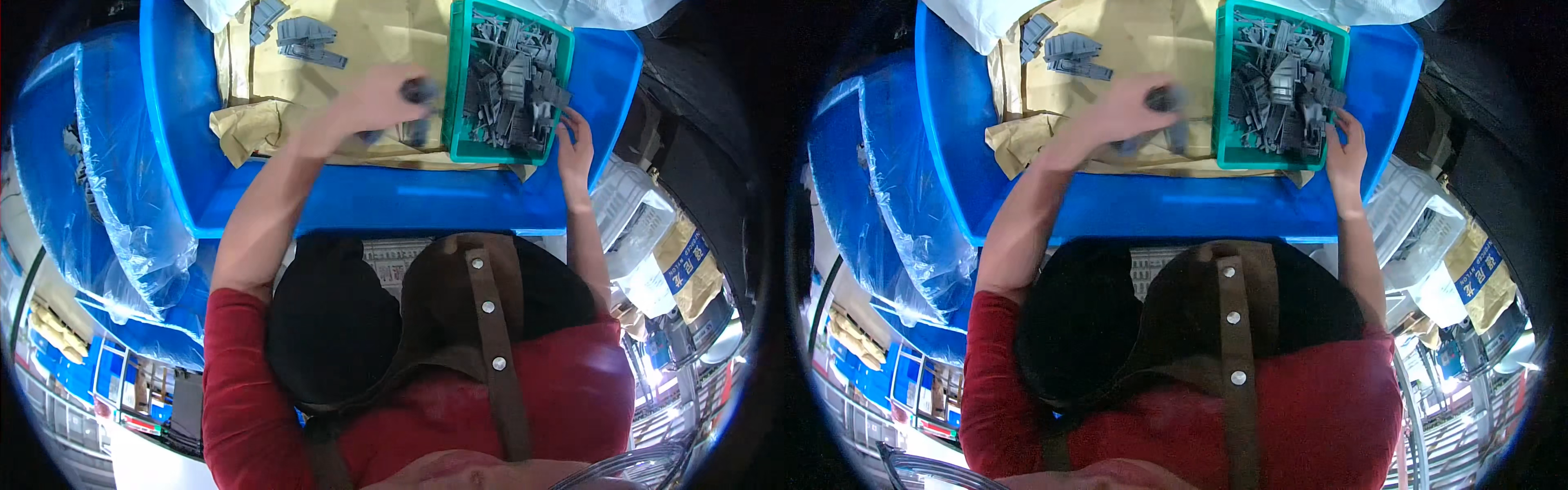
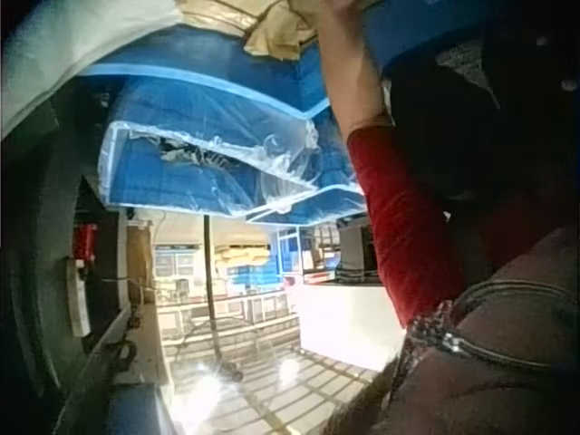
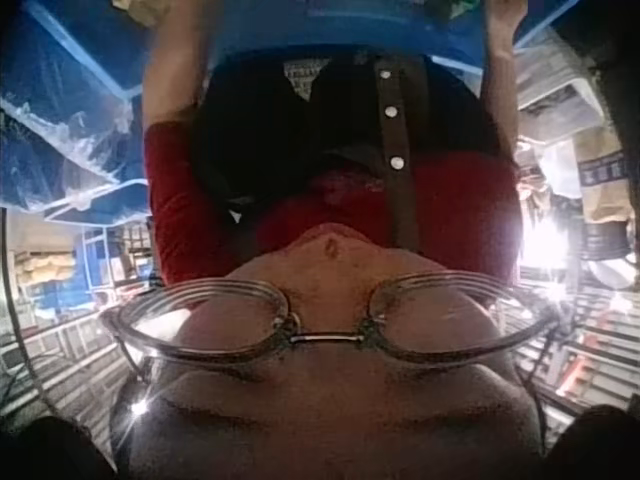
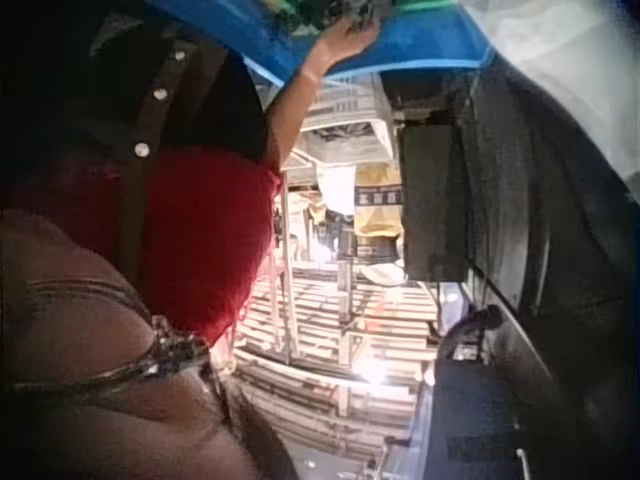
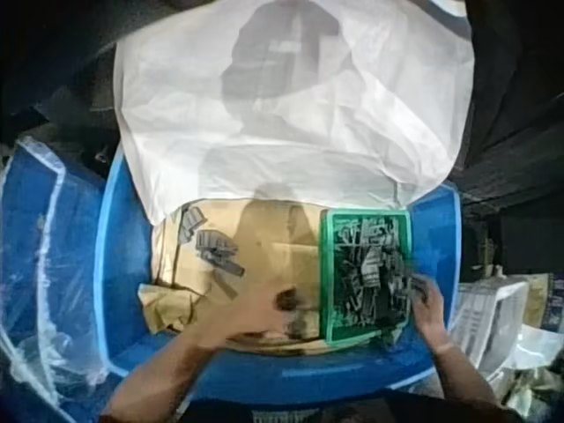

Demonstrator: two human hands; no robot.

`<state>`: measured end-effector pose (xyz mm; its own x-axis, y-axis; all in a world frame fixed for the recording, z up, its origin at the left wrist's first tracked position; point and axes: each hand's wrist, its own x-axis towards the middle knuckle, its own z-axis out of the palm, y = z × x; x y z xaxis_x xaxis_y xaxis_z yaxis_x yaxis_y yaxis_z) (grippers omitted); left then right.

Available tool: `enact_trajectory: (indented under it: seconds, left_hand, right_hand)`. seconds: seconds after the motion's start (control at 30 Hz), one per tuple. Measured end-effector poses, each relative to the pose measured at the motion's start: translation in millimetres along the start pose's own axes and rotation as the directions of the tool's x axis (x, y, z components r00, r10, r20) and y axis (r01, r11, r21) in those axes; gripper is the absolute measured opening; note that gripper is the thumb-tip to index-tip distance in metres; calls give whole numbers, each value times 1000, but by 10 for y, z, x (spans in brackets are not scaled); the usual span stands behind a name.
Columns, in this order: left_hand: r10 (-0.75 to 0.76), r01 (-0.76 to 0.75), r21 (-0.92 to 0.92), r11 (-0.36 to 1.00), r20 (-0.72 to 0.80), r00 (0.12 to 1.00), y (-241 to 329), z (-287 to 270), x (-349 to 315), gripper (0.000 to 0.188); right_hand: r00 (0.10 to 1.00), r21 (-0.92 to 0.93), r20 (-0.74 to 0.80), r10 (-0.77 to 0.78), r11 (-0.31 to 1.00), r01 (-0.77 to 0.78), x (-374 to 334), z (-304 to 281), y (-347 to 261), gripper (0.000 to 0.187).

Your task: Cleaning individual gray plastic components with a brush and sorting them into different bins.

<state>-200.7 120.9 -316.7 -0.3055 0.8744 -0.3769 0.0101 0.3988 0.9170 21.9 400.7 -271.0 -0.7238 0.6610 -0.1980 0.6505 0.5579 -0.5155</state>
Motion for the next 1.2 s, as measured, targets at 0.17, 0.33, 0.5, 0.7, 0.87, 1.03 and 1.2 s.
enact_trajectory:
  seconds: [0.17, 0.33, 0.5, 0.7, 0.87, 1.03, 1.2]
  left_hand:
    - [196, -226, -268, 937, -131, 972, 482, 609, 411, 51]
    - [10, -35, -114, 993, -212, 977, -177, 386, 64, 54]
    - [-448, 298, 335, 894, 705, 549, -299, -649, -923, 22]
    - [-355, 457, 543, 705, -287, 890, -215, -1342, -1210, 26]
    - [281, 76, 926, 370, -190, 941, -728, -978, -316, 55]
    - [393, 75, 975, 211, -155, 906, -1217, -616, -4, 56]
    - [182, 221, 955, 199, -257, 949, -1584, -801, -337, 47]
  right_hand:
    - [990, 119, -136, -31, 992, 48, 232, -13, 193, 25]
    - [956, 108, -277, -97, 985, 132, 312, -190, 73, 22]
    - [875, 190, -476, 89, 982, 4, 151, -450, 387, 17]
    - [930, 361, -332, 158, 932, -29, 194, -454, 434, 19]
    - [975, 286, -222, 9, 957, 57, 178, -168, 8, 18]
    - [927, 213, 100, -362, 918, 335, 197, 177, -703, 17]
    - [730, 143, 450, -515, 848, 511, 389, 723, -1074, 26]
